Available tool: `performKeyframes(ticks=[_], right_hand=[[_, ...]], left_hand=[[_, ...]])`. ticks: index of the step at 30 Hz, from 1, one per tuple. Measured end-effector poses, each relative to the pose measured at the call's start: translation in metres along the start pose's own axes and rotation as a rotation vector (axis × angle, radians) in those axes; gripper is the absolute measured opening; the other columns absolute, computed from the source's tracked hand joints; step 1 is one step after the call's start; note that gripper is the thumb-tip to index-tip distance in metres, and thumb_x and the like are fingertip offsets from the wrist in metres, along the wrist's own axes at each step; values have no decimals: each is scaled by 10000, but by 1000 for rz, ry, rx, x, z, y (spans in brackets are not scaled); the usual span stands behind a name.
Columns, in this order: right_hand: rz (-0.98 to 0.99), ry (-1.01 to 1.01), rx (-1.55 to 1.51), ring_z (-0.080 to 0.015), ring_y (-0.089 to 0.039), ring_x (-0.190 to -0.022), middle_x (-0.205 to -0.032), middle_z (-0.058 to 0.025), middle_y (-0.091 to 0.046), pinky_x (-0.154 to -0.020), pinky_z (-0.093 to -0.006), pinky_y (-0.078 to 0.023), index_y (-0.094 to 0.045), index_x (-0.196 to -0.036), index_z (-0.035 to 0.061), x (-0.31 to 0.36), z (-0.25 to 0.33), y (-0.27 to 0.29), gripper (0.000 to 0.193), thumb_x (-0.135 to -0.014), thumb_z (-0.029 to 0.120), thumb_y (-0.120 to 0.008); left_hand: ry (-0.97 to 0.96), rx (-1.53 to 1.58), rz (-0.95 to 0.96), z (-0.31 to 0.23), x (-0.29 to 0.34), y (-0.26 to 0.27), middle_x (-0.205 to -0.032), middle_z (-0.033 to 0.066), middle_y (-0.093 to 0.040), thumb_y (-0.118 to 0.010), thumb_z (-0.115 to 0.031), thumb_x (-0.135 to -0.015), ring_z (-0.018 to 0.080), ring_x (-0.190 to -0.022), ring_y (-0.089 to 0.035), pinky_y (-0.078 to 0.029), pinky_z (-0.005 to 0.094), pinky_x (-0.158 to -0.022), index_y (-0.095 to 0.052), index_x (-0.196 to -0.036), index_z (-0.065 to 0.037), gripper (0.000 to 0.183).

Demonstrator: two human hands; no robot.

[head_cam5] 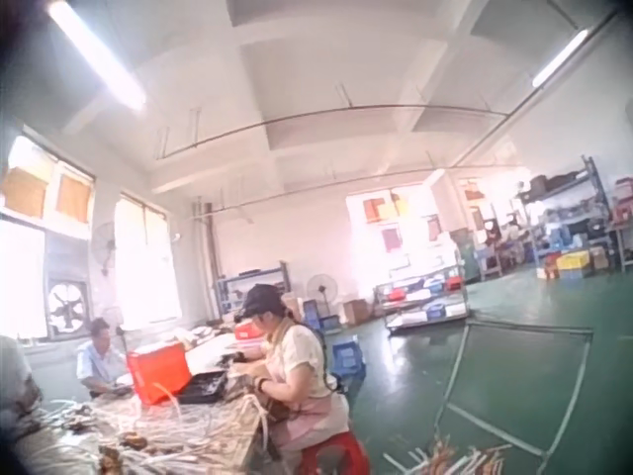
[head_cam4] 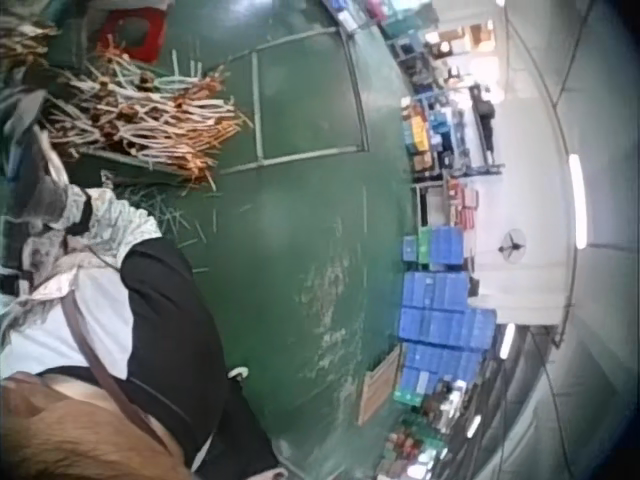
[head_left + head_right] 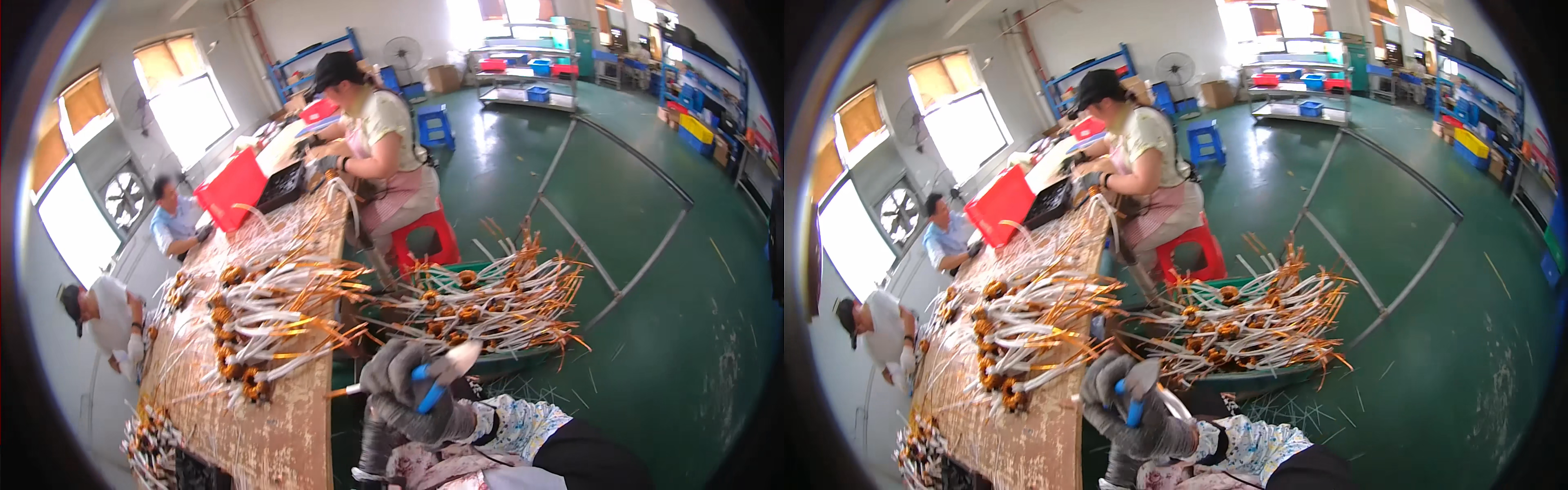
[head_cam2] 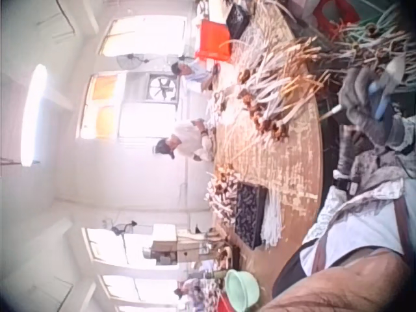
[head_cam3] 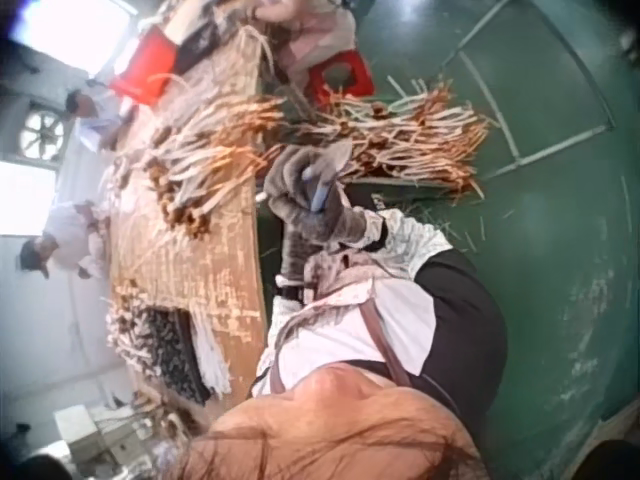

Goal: The person assembles copper-colored coils with white tubes using wire cutters. They pick up individual assemblies from the table, use the cutters to trim or secure wires, and place the finished pieces into a green crate.

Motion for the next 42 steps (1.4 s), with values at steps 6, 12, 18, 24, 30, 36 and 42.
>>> performKeyframes(ticks=[6, 12, 18, 24, 30, 36, 42], right_hand=[[-3, 257, -6, -149, -427, -682, -731, -15, -356, -683, -300, -396, -364, -724, 99, 7, -26, -34, 306, -708, -138, -556], [16, 21, -55, -161, -487, -853, -863, -37, -398, -811, -311, -402, -370, -926, 73, 28, -70, -69, 331, -748, -157, -526], [219, -442, -397, -207, -509, -954, -880, -59, -446, -887, -396, -397, -363, -895, 89, 32, -58, -94, 249, -793, -43, -547], [338, -590, -494, -278, -463, -1162, -1207, -137, -476, -918, -461, -442, -429, -1141, 122, -21, -37, -46, 344, -864, 267, -573], [-234, -608, -909, -175, -477, -755, -848, -87, -513, -775, -324, -454, -546, -905, 48, -37, -33, 49, 278, -882, 325, -533], [167, -684, 390, -255, -594, -810, -843, -72, -567, -692, -389, -478, -529, -1030, 128, 61, -40, 147, 388, -713, 253, -715], [635, -154, 1587, -284, -561, -866, -919, -125, -575, -757, -385, -452, -572, -1009, 60, 51, -21, 87, 469, -663, 335, -729]], left_hand=[[-27, 50, -46, -1, 30, -5, -1278, 85, -428, -632, -170, -812, 200, -1157, -427, -381, 310, -943, -340, -1335, -54, 610], [94, 332, 20, -23, 24, -36, -1204, 71, -448, -656, -144, -774, 186, -1083, -458, -410, 301, -896, -334, -1334, -72, 650], [145, 467, 17, -26, 21, -35, -1129, 56, -469, -680, -118, -736, 171, -1009, -488, -439, 292, -850, -329, -1334, -90, 694], [142, 534, -44, -24, 30, -14, -1054, 41, -489, -704, -92, -697, 157, -935, -518, -467, 284, -803, -323, -1333, -108, 742], [194, 500, -220, -35, 45, 8, -996, 84, -526, -724, -152, -670, 197, -844, -574, -513, 321, -704, -424, -1140, -60, 565], [254, 485, -226, -62, 26, 1, -988, 89, -533, -723, -164, -678, 212, -755, -590, -497, 309, -673, -419, -1142, -64, 564], [266, 380, -214, -62, 27, -2, -965, 87, -534, -719, -166, -688, 211, -787, -595, -500, 307, -694, -423, -1147, -70, 555]])
Point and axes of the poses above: each hand's wrist, its own x-axis away from the middle knuckle, its own y-axis out of the back of the hand, z = x × y, the point moved 1 cm from there along -x, towards the middle knuckle
